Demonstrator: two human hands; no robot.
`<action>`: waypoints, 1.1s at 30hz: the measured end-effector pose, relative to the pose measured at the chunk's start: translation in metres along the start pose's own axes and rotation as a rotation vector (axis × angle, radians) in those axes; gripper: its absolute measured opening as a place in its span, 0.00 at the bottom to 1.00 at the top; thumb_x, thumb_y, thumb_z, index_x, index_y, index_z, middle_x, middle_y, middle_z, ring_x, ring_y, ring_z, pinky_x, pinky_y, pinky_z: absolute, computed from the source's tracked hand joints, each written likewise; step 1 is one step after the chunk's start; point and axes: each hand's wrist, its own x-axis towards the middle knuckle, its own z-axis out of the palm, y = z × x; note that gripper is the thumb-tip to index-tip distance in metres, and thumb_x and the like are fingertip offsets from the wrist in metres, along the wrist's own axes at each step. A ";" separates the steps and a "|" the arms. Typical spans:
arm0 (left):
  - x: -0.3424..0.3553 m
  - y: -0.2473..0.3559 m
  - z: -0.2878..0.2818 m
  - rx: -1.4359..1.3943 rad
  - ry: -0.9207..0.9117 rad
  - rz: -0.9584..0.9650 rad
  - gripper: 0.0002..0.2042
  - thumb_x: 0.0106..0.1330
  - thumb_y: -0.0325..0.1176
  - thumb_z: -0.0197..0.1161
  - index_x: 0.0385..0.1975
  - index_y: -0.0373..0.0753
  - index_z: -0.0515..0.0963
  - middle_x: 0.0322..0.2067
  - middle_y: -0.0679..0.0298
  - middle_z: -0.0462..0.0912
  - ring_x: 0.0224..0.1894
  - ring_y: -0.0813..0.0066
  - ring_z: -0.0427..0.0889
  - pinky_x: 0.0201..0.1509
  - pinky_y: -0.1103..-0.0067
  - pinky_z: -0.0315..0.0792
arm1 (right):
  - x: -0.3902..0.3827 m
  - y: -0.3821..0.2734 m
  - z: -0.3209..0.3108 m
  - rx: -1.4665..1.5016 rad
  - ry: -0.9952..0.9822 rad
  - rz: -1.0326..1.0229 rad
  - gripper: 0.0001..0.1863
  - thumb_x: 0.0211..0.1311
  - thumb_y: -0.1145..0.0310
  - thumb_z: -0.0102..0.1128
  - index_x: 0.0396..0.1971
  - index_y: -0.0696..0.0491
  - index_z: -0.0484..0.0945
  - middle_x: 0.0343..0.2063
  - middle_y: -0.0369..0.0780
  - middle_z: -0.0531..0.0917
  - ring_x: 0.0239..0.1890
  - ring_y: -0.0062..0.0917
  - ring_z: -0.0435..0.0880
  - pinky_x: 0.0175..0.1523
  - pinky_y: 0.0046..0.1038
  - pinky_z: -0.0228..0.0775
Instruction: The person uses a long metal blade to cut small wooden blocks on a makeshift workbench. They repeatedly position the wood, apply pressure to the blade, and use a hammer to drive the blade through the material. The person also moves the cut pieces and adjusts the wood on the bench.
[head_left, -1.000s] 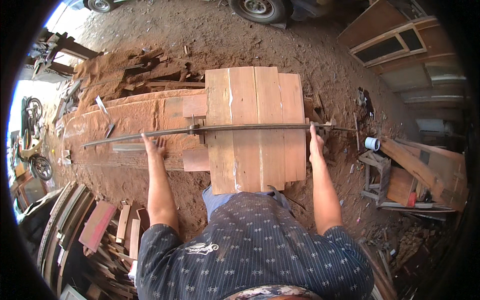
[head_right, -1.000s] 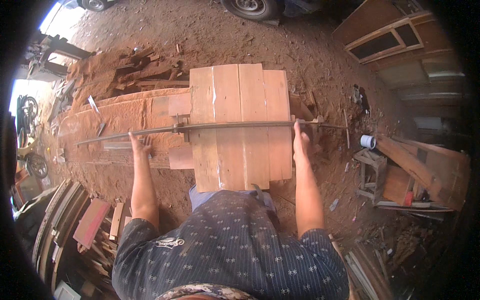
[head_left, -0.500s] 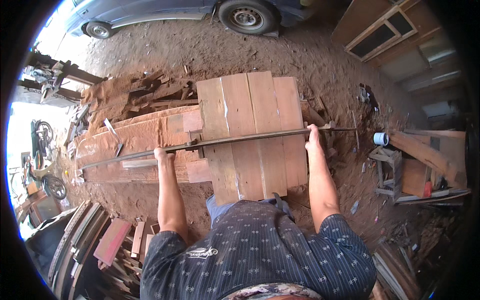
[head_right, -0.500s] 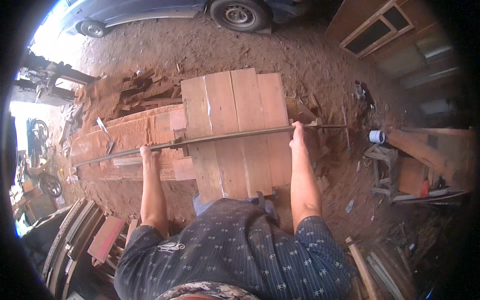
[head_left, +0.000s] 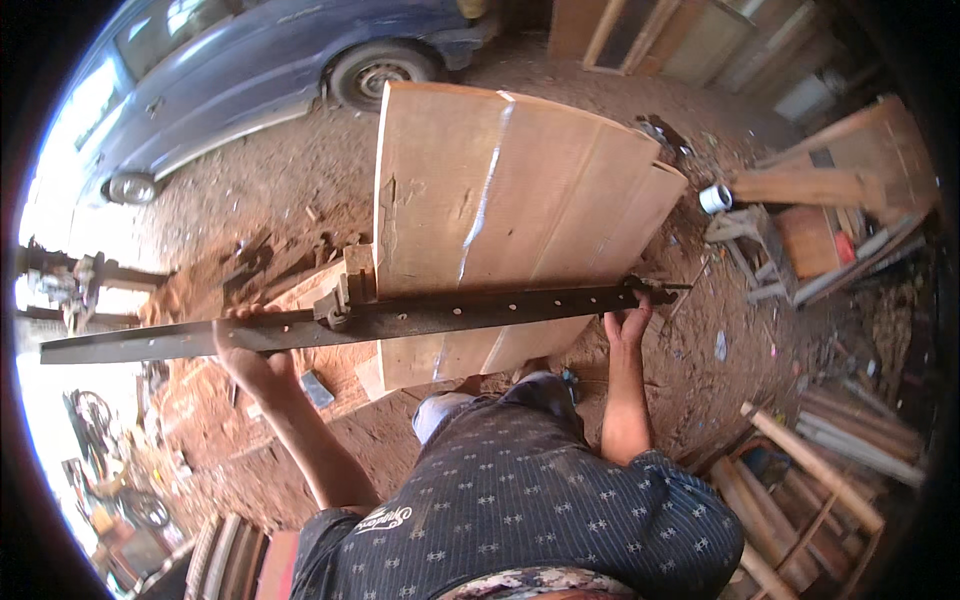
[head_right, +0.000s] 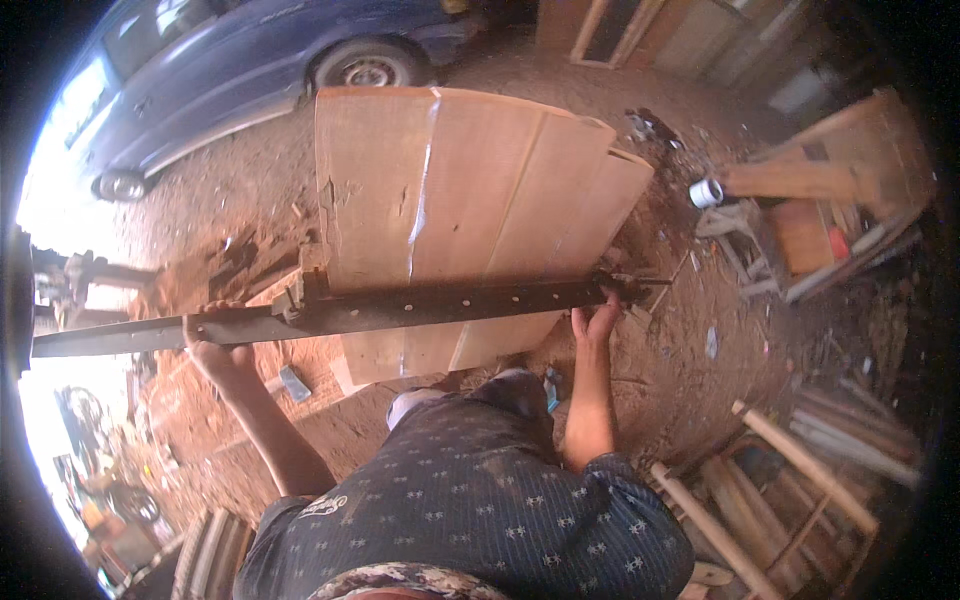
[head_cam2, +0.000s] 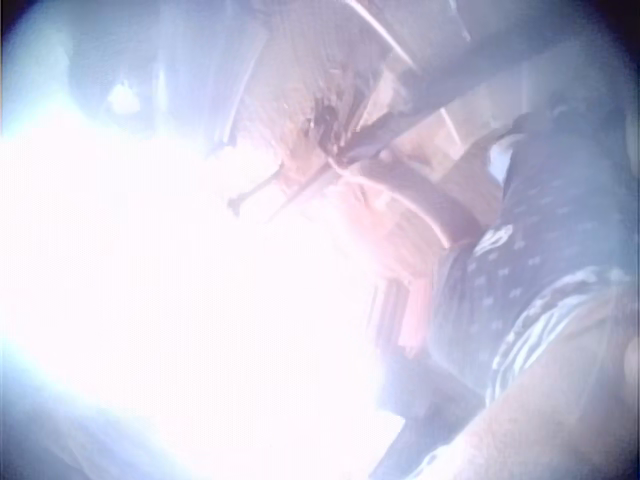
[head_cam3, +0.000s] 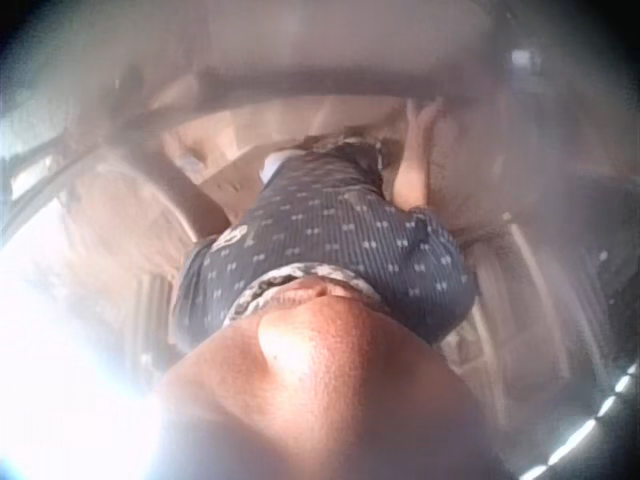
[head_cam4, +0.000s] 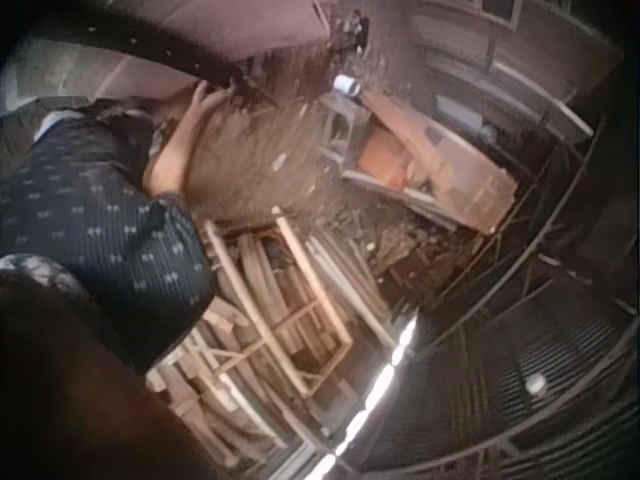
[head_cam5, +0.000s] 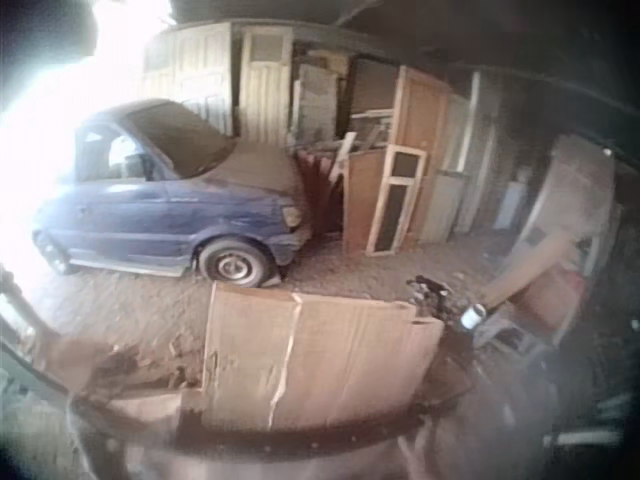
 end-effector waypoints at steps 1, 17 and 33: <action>-0.016 0.005 0.031 0.054 -0.026 0.052 0.13 0.77 0.41 0.52 0.37 0.36 0.73 0.30 0.58 0.77 0.34 0.64 0.77 0.44 0.66 0.75 | -0.012 -0.008 0.003 0.039 -0.024 -0.025 0.13 0.67 0.65 0.56 0.46 0.56 0.78 0.46 0.44 0.83 0.51 0.33 0.82 0.60 0.38 0.77; -0.284 -0.070 0.214 0.086 -1.018 0.006 0.22 0.81 0.48 0.41 0.44 0.34 0.77 0.38 0.54 0.79 0.38 0.67 0.72 0.42 0.70 0.67 | -0.078 0.025 -0.290 -1.276 0.116 -0.127 0.26 0.74 0.56 0.49 0.62 0.59 0.72 0.59 0.47 0.80 0.61 0.37 0.77 0.65 0.39 0.69; -0.417 -0.065 0.117 -0.108 -1.525 -0.603 0.14 0.78 0.45 0.50 0.45 0.40 0.76 0.31 0.62 0.70 0.33 0.70 0.68 0.41 0.72 0.64 | -0.276 0.070 -0.156 0.649 0.406 -0.093 0.12 0.75 0.63 0.55 0.45 0.56 0.80 0.40 0.43 0.88 0.42 0.34 0.90 0.40 0.38 0.90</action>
